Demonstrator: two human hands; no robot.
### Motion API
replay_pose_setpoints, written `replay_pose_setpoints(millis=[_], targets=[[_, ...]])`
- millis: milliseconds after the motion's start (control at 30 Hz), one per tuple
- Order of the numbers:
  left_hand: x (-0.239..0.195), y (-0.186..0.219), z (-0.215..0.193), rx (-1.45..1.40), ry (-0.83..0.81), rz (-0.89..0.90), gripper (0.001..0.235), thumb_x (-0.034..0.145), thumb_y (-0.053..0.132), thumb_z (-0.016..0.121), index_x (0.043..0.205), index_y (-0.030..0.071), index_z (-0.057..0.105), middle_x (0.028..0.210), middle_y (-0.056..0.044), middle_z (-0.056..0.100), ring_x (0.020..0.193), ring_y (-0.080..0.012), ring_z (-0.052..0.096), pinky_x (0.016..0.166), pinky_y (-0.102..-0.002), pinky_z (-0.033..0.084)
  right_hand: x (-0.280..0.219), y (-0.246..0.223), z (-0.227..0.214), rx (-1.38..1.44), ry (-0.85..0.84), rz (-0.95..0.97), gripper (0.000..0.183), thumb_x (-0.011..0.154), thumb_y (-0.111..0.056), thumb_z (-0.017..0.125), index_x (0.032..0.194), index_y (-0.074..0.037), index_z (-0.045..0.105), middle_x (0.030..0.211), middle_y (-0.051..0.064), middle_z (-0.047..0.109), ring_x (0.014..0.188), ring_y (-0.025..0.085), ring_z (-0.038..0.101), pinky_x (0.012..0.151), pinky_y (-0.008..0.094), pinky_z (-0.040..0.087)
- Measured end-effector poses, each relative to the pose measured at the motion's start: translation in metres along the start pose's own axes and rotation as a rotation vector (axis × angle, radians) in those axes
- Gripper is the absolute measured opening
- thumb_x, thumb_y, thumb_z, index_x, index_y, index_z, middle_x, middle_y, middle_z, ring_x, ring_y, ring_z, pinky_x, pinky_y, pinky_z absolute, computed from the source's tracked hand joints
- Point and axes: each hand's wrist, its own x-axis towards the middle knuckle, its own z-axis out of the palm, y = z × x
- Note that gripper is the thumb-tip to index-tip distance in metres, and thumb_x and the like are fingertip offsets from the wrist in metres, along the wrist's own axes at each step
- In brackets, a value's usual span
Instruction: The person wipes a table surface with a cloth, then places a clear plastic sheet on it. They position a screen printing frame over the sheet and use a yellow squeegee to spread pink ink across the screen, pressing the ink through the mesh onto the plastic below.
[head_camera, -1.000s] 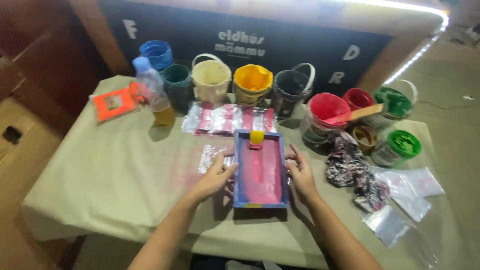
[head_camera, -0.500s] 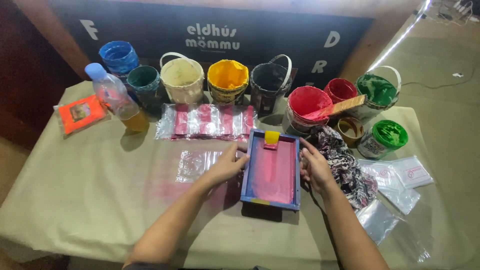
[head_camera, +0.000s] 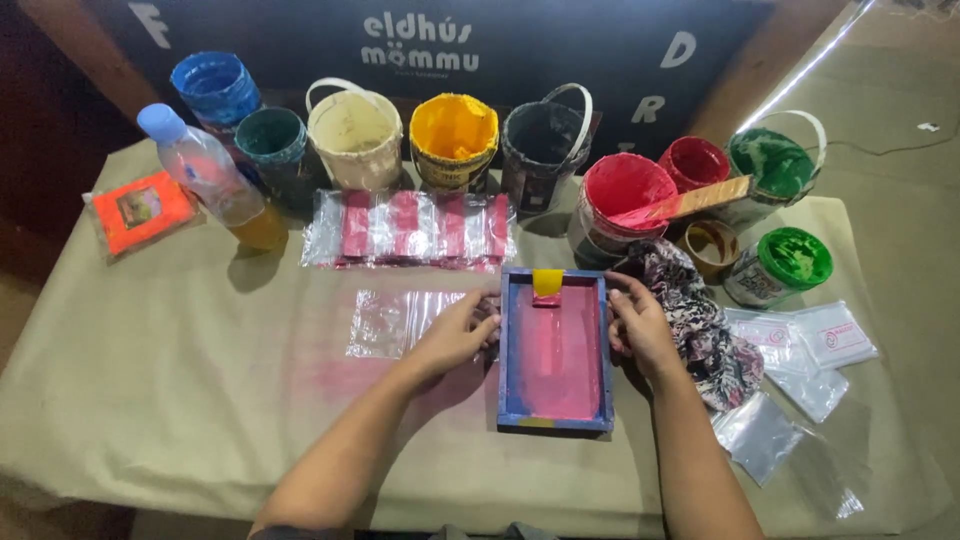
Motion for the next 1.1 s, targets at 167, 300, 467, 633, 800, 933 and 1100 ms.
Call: replay_pose_setpoints(millis=[167,300,467,633,800,933,1100], targets=[[0.005,-0.006,0.002,0.169,0.091,0.014,0.046,0.098,0.029,0.061,0.138,0.006,0.056,0.116,-0.018,0.071,0.089,-0.0329,0.076,0.073,-0.044,0.060,-0.002,0.010,0.006,0.018,0.012,-0.054,0.034,0.106,-0.017,0.052,0.139,-0.012,0.055,0.072,0.012,0.051,0.030,0.024,0.051,0.023,0.027,0.030],[0.007,-0.011,0.005,0.167,0.145,0.072,0.046,0.097,0.027,0.063,0.136,0.005,0.058,0.111,-0.017,0.074,0.082,-0.0313,0.075,0.070,-0.042,0.058,-0.001,0.013,0.005,0.043,0.030,-0.145,0.031,0.105,-0.015,0.052,0.136,-0.011,0.056,0.068,0.009,0.052,0.030,0.021,0.050,0.024,0.024,0.032],[0.006,-0.012,0.006,0.125,0.140,0.122,0.043,0.097,0.020,0.062,0.138,0.007,0.059,0.111,-0.017,0.074,0.083,-0.0324,0.075,0.070,-0.040,0.058,0.000,0.015,0.007,-0.020,0.051,-0.203,0.036,0.104,-0.012,0.055,0.139,-0.011,0.059,0.083,0.006,0.063,0.046,0.012,0.053,0.037,0.021,0.040],[0.006,-0.012,0.009,0.127,0.146,0.197,0.043,0.096,0.016,0.062,0.138,0.007,0.059,0.108,-0.017,0.074,0.082,-0.0344,0.074,0.069,-0.041,0.059,-0.013,-0.004,0.016,-0.077,0.078,-0.224,0.040,0.102,-0.013,0.061,0.143,-0.011,0.063,0.101,0.004,0.066,0.080,0.010,0.058,0.067,0.022,0.053],[0.012,-0.022,0.011,0.175,0.161,0.208,0.043,0.095,0.016,0.063,0.137,0.010,0.061,0.107,-0.013,0.076,0.079,-0.0311,0.075,0.068,-0.040,0.058,-0.011,0.000,0.015,-0.084,0.094,-0.241,0.040,0.102,-0.014,0.062,0.143,-0.011,0.063,0.119,0.006,0.066,0.092,0.012,0.062,0.083,0.026,0.055],[0.012,-0.022,0.010,0.167,0.177,0.217,0.043,0.094,0.016,0.064,0.137,0.009,0.062,0.107,-0.014,0.075,0.077,-0.0316,0.074,0.068,-0.041,0.057,-0.015,-0.001,0.019,-0.069,0.102,-0.243,0.039,0.103,-0.013,0.060,0.142,-0.009,0.063,0.126,0.009,0.066,0.094,0.014,0.064,0.085,0.030,0.056],[0.017,-0.031,0.010,0.199,0.207,0.237,0.049,0.092,0.018,0.066,0.140,0.012,0.059,0.111,-0.012,0.074,0.078,-0.0295,0.073,0.071,-0.042,0.057,-0.018,-0.007,0.025,-0.034,0.133,-0.266,0.042,0.102,-0.012,0.061,0.143,-0.010,0.062,0.122,0.005,0.066,0.093,0.011,0.065,0.082,0.027,0.056]])
